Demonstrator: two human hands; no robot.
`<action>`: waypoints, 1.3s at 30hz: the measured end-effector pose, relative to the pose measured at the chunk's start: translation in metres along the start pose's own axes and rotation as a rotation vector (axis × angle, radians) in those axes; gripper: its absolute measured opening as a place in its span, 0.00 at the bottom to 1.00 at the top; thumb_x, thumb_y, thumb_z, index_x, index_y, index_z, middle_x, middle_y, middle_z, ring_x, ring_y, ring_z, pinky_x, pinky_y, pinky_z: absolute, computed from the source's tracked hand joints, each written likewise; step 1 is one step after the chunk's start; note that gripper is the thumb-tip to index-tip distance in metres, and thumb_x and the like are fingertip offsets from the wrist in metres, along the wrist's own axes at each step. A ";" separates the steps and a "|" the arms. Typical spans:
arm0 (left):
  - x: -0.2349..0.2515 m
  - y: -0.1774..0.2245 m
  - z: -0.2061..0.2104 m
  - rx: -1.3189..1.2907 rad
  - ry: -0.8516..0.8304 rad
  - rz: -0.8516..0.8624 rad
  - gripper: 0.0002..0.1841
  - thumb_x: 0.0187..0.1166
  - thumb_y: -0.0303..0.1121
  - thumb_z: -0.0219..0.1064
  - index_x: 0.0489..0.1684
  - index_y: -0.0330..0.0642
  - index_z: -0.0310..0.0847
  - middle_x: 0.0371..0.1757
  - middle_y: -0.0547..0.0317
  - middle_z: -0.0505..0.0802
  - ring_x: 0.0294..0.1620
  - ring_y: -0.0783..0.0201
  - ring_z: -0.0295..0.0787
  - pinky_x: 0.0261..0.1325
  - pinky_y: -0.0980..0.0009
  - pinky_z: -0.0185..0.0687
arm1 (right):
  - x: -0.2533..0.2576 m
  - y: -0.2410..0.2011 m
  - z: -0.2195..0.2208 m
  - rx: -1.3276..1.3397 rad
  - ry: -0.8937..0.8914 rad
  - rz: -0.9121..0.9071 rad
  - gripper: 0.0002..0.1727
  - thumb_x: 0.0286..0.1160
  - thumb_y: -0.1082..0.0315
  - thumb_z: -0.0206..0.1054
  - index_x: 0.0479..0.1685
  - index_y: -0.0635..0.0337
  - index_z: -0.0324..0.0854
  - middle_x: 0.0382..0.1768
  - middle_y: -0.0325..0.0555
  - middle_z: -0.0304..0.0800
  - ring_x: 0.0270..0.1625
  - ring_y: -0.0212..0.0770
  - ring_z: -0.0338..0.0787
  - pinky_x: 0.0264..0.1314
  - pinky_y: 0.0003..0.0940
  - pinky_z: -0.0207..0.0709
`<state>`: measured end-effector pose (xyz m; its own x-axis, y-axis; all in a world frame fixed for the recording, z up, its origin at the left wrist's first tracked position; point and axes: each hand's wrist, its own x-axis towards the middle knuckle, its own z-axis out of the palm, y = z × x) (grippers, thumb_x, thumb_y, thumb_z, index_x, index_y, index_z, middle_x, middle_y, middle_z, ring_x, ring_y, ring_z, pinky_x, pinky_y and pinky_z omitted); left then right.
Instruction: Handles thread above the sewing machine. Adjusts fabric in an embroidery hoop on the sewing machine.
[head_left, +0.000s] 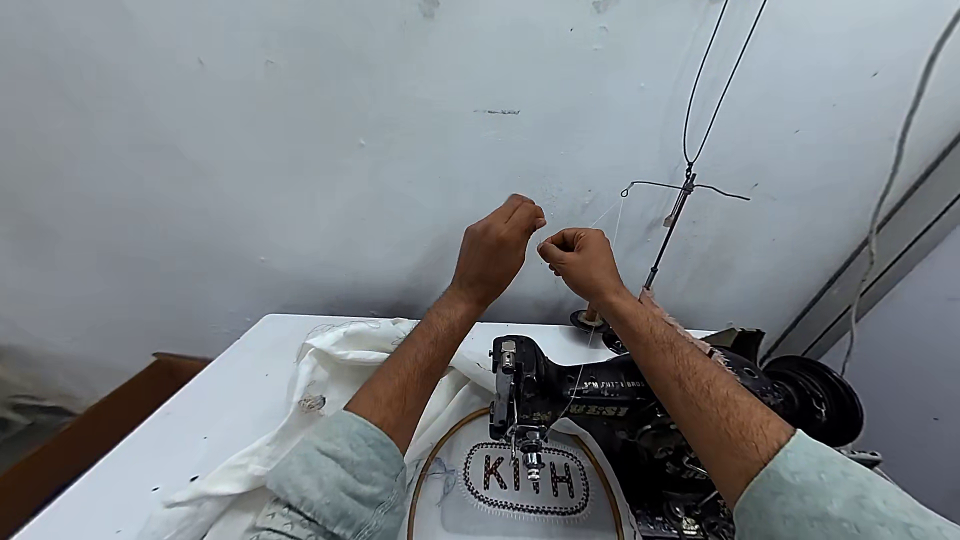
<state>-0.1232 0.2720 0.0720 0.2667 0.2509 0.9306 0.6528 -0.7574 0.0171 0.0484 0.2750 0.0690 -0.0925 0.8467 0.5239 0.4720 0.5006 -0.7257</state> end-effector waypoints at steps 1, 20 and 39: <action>-0.002 0.006 -0.001 -0.021 0.066 -0.006 0.11 0.91 0.33 0.58 0.48 0.37 0.87 0.53 0.51 0.92 0.49 0.62 0.93 0.51 0.65 0.90 | 0.000 0.000 0.000 0.019 0.009 0.004 0.10 0.77 0.65 0.72 0.31 0.59 0.90 0.22 0.39 0.87 0.24 0.32 0.84 0.31 0.34 0.80; -0.024 -0.007 0.016 -0.729 -0.223 -0.760 0.26 0.91 0.43 0.58 0.83 0.37 0.71 0.68 0.46 0.90 0.69 0.55 0.86 0.73 0.52 0.79 | 0.000 -0.004 0.001 -0.085 -0.015 -0.042 0.06 0.81 0.69 0.69 0.41 0.61 0.91 0.31 0.43 0.91 0.30 0.33 0.87 0.39 0.34 0.83; -0.023 0.013 0.026 -0.778 0.078 -1.177 0.34 0.94 0.58 0.41 0.50 0.34 0.85 0.48 0.49 0.92 0.46 0.56 0.89 0.49 0.56 0.85 | -0.005 -0.003 0.000 -0.157 0.070 -0.077 0.09 0.83 0.66 0.66 0.38 0.60 0.88 0.25 0.40 0.85 0.26 0.34 0.80 0.33 0.35 0.74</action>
<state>-0.1023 0.2717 0.0418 -0.2081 0.9462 0.2479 -0.0958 -0.2719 0.9575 0.0476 0.2694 0.0689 -0.0752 0.7899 0.6086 0.5972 0.5245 -0.6069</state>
